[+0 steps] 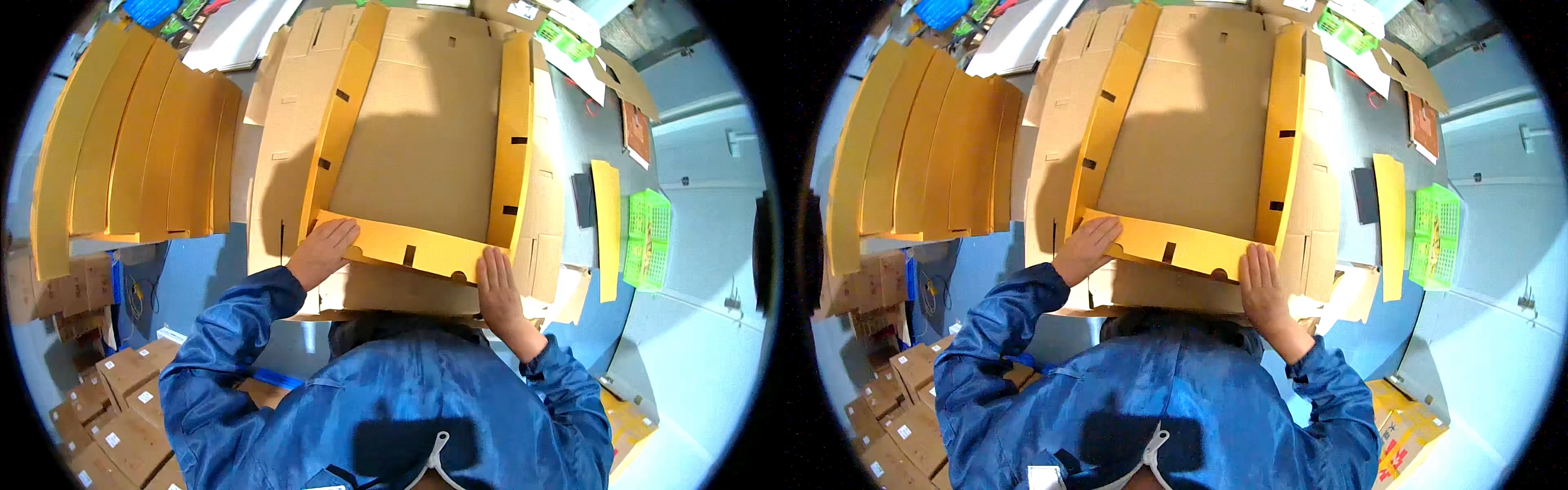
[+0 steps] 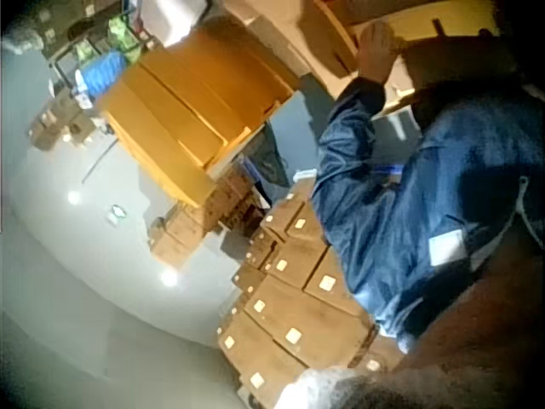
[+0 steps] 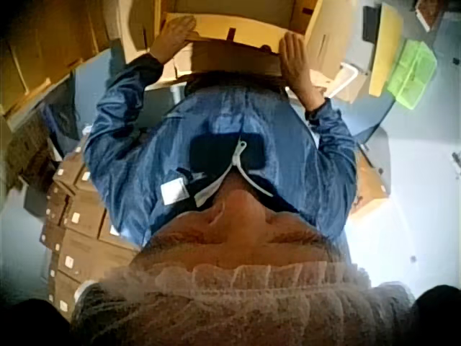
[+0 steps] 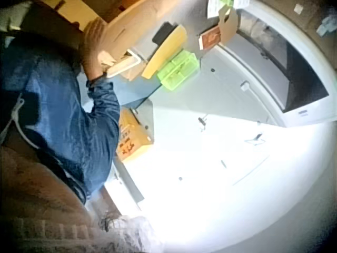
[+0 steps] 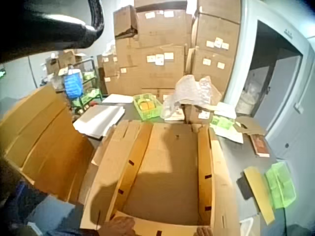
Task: The person assembles a cardboard box by inserting yellow cardboard dividers into a white foam base. They then fold the cardboard flaps, secure them with tape, and place additional yellow cardboard pieces inside the box to complete the assembly.
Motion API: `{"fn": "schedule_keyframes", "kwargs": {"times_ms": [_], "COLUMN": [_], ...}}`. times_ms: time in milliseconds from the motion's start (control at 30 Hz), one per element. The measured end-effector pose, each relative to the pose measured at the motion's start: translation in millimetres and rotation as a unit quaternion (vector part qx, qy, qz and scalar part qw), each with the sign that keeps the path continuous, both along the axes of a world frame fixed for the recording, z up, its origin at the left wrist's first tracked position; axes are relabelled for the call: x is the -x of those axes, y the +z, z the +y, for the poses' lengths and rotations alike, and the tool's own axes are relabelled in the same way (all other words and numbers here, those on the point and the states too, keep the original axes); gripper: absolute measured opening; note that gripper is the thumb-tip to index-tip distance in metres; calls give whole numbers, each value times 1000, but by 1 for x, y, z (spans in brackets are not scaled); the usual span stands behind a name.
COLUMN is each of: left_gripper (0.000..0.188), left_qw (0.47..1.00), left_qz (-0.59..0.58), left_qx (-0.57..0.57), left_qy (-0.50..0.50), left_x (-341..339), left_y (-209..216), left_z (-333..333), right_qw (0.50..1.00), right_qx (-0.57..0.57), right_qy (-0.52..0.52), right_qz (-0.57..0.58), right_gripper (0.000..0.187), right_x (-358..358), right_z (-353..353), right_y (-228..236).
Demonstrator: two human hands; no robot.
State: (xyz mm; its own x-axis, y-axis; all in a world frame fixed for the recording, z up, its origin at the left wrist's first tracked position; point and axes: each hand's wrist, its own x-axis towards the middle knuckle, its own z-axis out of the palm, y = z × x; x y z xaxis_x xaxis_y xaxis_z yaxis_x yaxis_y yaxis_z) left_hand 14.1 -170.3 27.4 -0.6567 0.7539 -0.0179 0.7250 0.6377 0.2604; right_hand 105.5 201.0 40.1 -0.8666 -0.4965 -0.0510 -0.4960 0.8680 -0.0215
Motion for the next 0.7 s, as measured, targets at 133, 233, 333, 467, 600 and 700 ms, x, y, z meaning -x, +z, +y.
{"fn": "schedule_keyframes", "kwargs": {"times_ms": [133, 233, 333, 467, 600, 700], "left_gripper": [56, 40, 26, 10, 10, 14], "left_qw": [988, 982, 984, 977, 965, 973], "left_qz": [-85, -138, -120, -42, -82, -129], "left_qx": [130, 122, 105, 186, 231, 177], "left_qy": [-6, -36, -74, -91, -95, -76], "left_x": [11, 21, 32, 41, 45, 47], "left_y": [7, -1, -8, -11, -4, 2], "left_z": [5, 1, -4, -10, 7, 10], "right_qw": [998, 985, 989, 989, 988, 983], "right_qx": [23, 48, 10, -105, -7, 11], "right_qy": [14, 5, 15, 84, 72, 58], "right_qz": [-65, -168, -148, -65, -139, -175], "right_gripper": [30, 21, 13, 5, 9, 15], "right_x": [23, 32, 36, 35, 43, 47], "right_z": [-6, -3, -5, -8, -3, 2], "right_y": [-4, -6, -7, 12, -10, -30]}}
